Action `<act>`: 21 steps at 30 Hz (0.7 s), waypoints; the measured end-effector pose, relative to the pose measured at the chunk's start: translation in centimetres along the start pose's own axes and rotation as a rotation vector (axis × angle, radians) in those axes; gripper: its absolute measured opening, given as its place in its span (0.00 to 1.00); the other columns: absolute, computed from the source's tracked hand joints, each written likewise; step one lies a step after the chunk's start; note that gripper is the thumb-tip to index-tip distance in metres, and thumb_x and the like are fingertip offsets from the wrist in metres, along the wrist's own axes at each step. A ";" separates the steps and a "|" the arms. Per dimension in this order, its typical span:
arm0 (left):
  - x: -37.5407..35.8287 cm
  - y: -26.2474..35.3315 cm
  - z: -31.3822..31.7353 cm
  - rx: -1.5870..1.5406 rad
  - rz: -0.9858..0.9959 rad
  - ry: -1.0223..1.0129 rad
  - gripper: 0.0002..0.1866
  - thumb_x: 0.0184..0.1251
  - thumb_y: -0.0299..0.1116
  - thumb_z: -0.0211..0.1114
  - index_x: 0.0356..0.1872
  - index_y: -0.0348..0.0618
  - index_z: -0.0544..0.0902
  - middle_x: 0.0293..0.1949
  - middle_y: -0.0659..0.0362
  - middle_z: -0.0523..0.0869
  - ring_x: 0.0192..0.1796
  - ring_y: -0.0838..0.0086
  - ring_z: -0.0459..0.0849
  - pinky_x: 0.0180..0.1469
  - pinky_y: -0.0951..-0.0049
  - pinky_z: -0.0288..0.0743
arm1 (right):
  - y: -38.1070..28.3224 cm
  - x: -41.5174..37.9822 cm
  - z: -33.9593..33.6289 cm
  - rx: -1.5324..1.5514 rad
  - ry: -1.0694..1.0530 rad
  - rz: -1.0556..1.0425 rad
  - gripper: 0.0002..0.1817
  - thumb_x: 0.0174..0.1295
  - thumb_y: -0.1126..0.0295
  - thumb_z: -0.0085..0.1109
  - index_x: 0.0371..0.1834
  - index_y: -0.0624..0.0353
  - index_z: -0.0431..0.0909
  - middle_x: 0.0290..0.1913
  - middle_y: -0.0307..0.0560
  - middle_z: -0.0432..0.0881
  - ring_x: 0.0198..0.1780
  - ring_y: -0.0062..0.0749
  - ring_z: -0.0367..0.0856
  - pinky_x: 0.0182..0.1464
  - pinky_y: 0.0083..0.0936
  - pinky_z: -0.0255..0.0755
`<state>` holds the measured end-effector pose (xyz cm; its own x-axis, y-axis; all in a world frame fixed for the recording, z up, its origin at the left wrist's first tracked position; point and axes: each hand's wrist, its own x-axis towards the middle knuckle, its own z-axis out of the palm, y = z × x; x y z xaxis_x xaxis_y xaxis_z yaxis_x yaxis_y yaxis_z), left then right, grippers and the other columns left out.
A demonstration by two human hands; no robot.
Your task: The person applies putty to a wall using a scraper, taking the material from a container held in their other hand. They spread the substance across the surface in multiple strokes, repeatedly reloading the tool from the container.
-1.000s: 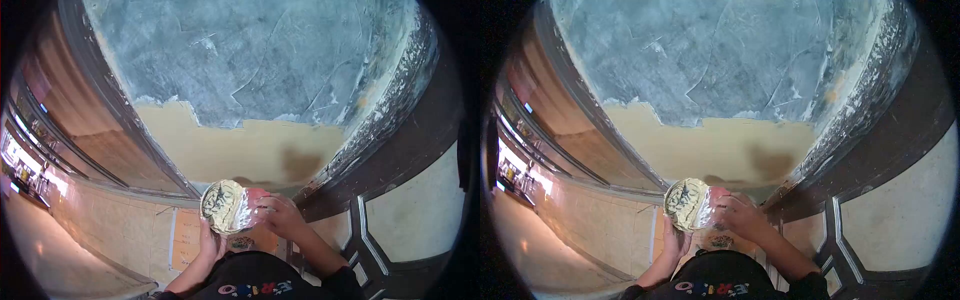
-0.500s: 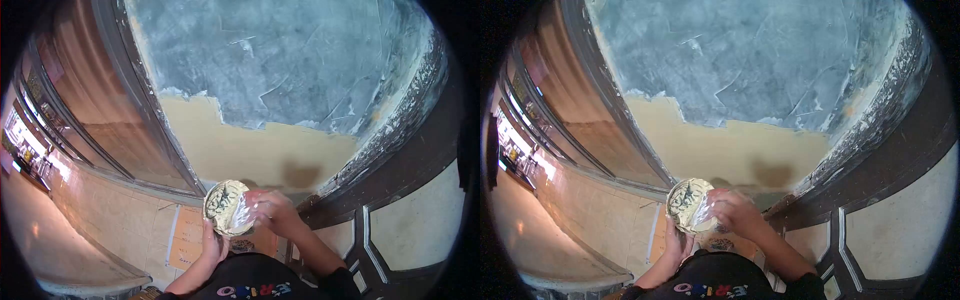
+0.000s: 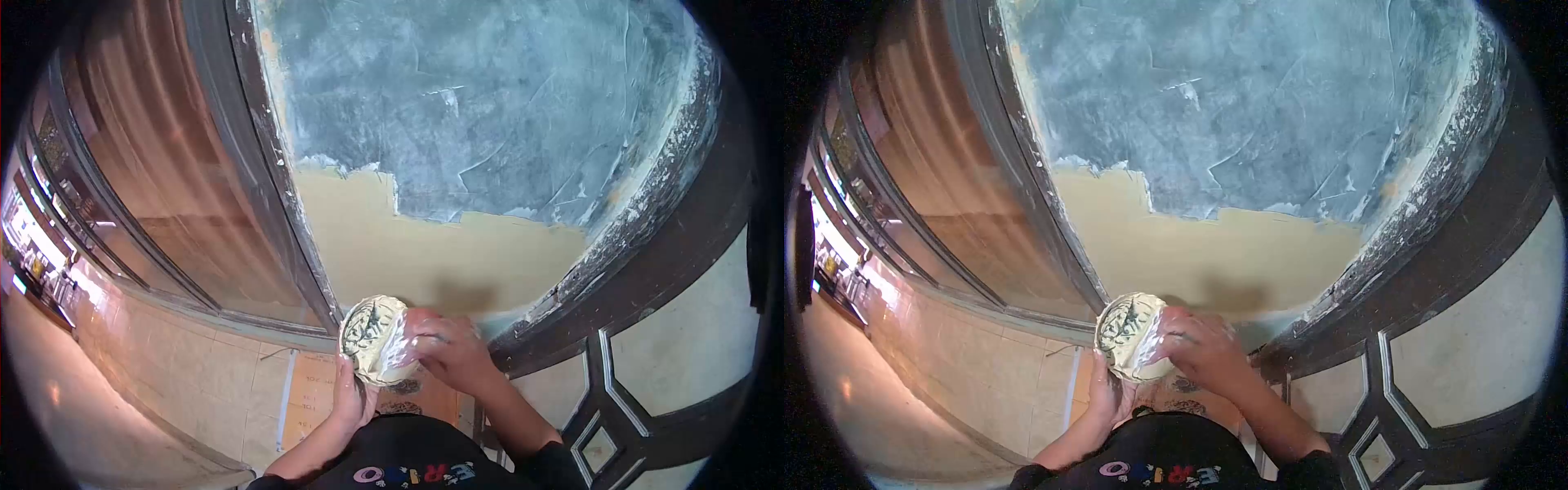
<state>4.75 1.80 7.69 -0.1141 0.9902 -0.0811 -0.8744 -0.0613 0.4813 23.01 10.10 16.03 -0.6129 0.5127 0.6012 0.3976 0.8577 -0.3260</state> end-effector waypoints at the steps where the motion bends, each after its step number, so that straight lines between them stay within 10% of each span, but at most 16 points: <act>1: 0.0 0.4 0.0 0.001 -0.012 0.002 0.30 0.78 0.48 0.43 0.75 0.55 0.48 0.73 0.55 0.59 0.72 0.61 0.63 0.71 0.56 0.63 | -0.1 0.3 0.0 -0.025 0.034 0.005 0.12 0.51 0.68 0.66 0.41 0.44 0.80 0.48 0.37 0.79 0.49 0.40 0.78 0.48 0.42 0.72; 7: 0.4 2.2 0.0 -0.008 -0.001 -0.045 0.28 0.79 0.45 0.41 0.75 0.56 0.48 0.73 0.54 0.58 0.73 0.60 0.62 0.72 0.55 0.62 | -1.5 1.6 1.0 -0.124 -0.054 -0.022 0.15 0.49 0.68 0.67 0.41 0.40 0.79 0.49 0.32 0.77 0.49 0.40 0.77 0.49 0.42 0.72; 9: 0.1 2.8 0.5 0.116 0.019 0.024 0.32 0.77 0.54 0.37 0.71 0.40 0.56 0.71 0.50 0.64 0.71 0.60 0.65 0.73 0.58 0.60 | -2.1 2.0 0.7 -0.121 -0.031 0.010 0.15 0.49 0.68 0.67 0.40 0.39 0.79 0.48 0.31 0.77 0.49 0.39 0.77 0.50 0.42 0.72; 21: -0.4 4.9 0.4 0.225 0.165 -0.039 0.32 0.77 0.52 0.42 0.75 0.54 0.48 0.73 0.54 0.59 0.72 0.61 0.63 0.71 0.57 0.61 | -3.9 3.9 2.8 -0.223 0.007 -0.039 0.12 0.45 0.67 0.70 0.35 0.44 0.81 0.47 0.33 0.79 0.50 0.39 0.76 0.54 0.44 0.66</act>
<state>0.70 1.17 10.37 -0.2239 0.9735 0.0457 -0.7187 -0.1966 0.6670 17.18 8.87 17.55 -0.6260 0.4783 0.6159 0.5152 0.8465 -0.1338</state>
